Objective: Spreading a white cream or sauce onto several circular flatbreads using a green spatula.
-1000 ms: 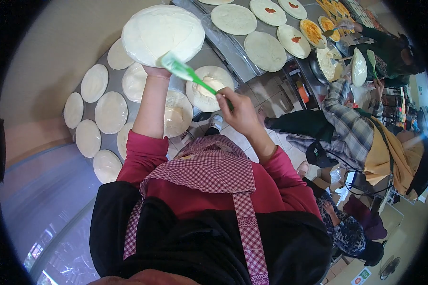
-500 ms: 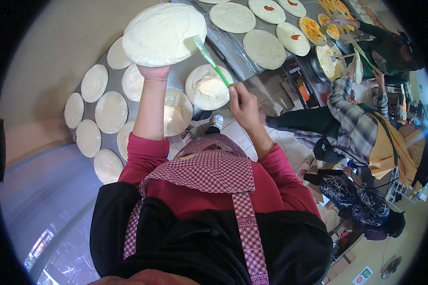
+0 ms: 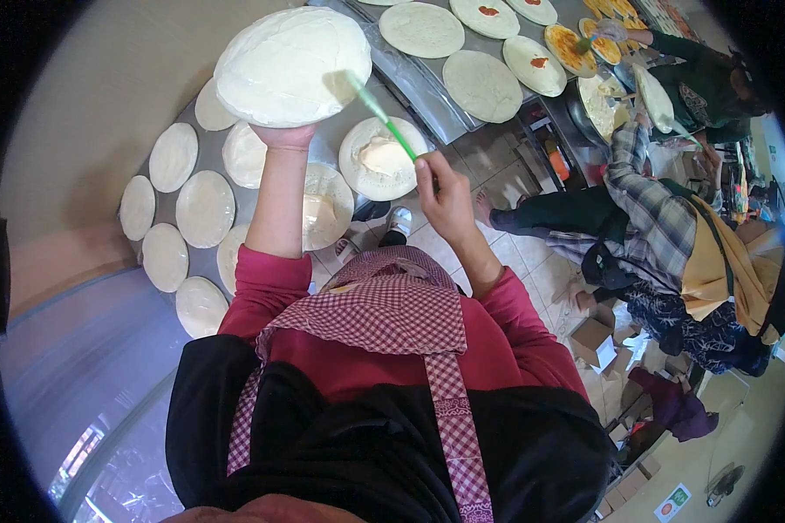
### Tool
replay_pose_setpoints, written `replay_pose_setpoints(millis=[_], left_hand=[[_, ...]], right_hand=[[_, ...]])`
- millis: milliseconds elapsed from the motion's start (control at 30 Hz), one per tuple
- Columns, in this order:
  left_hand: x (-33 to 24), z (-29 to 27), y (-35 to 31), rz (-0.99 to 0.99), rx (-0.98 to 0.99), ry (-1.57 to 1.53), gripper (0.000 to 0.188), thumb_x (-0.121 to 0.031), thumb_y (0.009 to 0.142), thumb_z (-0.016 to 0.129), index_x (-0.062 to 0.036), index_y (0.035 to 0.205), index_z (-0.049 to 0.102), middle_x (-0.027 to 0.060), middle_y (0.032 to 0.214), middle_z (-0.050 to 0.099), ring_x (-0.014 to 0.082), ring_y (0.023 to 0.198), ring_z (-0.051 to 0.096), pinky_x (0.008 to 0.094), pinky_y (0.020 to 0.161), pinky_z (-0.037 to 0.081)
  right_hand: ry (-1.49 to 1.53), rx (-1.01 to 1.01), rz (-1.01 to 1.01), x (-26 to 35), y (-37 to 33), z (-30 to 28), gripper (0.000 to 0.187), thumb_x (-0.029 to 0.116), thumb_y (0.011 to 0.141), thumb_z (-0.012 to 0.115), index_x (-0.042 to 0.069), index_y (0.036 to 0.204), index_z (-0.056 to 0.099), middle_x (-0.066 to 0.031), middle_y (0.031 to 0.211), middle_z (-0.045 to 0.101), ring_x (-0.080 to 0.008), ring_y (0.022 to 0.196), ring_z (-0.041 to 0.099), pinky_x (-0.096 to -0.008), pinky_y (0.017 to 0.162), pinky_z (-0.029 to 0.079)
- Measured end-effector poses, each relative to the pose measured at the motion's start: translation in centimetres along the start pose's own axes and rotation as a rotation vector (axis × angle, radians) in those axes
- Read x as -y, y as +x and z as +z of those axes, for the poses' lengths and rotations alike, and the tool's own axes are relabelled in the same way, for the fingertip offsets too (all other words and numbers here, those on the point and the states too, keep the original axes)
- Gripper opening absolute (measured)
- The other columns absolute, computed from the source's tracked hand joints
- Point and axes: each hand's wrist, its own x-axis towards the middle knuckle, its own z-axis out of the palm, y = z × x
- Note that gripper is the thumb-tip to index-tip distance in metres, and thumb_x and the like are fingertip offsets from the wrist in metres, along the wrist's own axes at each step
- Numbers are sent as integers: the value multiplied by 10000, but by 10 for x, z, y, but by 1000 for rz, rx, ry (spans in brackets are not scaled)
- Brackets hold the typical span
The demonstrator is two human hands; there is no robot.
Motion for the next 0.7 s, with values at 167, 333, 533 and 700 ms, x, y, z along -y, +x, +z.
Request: replay_pose_setpoints(millis=[167, 333, 533, 700], left_hand=[[-16, -31, 4, -78, 348, -252, 660, -561, 911, 362, -131, 1410, 379, 111, 1431, 410, 340, 1306, 390, 527, 1084, 313], [-23, -5, -4, 9, 190, -20, 651, -546, 923, 332, -129, 1423, 358, 114, 1442, 394, 345, 1319, 373, 526, 1101, 289], [-49, -9, -12, -105, 281, -282, 622, -512, 945, 310, -124, 1429, 350, 121, 1464, 368, 351, 1336, 352, 519, 1108, 284], [-50, -7, -18, -95, 282, -214, 630, -510, 942, 323, -118, 1434, 342, 131, 1455, 381, 345, 1320, 381, 502, 1080, 349]], right_hand=[[-64, 200, -115, 31, -14, 6, 120, 126, 932, 544, 10, 937, 578, -175, 678, 595, -334, 599, 608, -373, 553, 462], [72, 227, 33, 46, -14, 8, 150, 156, 953, 534, 19, 980, 589, -132, 658, 566, -189, 551, 551, -315, 535, 432], [278, 116, 155, 69, 4, 9, 227, 192, 996, 473, -3, 954, 580, 3, 610, 463, -43, 548, 421, -236, 490, 342], [95, -3, 121, 82, 23, 9, 236, 197, 985, 475, -12, 944, 578, -35, 601, 474, -75, 552, 434, -265, 505, 366]])
